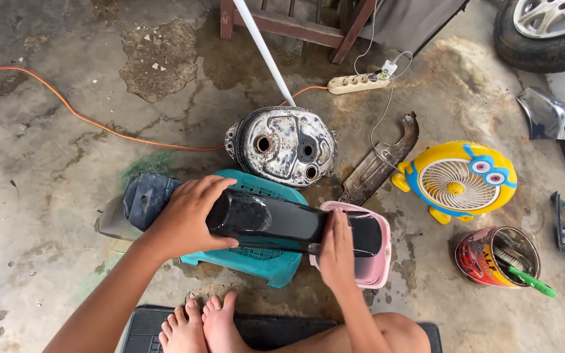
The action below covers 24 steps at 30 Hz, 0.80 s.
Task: Sanding a motorcycle plastic part using sandpaper and water
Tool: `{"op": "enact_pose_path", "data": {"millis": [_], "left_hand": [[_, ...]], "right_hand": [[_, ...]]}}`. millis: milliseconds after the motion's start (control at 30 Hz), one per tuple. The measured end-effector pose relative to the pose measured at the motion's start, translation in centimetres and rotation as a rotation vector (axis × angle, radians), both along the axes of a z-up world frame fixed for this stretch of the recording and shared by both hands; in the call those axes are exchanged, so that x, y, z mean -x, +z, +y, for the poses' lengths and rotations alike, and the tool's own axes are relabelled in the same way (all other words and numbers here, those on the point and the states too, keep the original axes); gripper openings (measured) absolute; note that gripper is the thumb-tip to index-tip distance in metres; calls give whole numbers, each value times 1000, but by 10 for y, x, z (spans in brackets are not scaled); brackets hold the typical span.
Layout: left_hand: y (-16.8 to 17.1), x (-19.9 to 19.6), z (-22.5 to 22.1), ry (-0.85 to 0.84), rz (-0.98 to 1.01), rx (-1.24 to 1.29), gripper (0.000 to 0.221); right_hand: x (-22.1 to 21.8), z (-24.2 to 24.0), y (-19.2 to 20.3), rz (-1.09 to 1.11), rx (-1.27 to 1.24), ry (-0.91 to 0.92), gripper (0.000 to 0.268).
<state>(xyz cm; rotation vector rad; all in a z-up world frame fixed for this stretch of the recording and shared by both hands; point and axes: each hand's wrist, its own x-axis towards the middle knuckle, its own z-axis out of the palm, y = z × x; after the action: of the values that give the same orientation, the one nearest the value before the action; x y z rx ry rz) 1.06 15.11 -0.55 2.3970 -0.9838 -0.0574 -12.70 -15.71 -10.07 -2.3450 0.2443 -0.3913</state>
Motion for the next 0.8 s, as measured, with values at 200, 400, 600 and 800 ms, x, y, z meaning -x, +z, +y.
{"op": "enact_pose_path", "data": {"millis": [200, 400, 600, 800], "left_hand": [[-4, 0, -4, 41, 39, -67, 117], [-18, -2, 0, -7, -36, 88, 107], [-19, -2, 1, 18, -8, 16, 119], [-18, -2, 1, 20, 33, -9, 116]], "right_hand": [[-46, 110, 78, -238, 135, 242, 64], [-41, 136, 102, -82, 273, 305, 63], [-20, 43, 30, -126, 9, -46, 69], [5, -31, 4, -266, -123, 86, 51]]}}
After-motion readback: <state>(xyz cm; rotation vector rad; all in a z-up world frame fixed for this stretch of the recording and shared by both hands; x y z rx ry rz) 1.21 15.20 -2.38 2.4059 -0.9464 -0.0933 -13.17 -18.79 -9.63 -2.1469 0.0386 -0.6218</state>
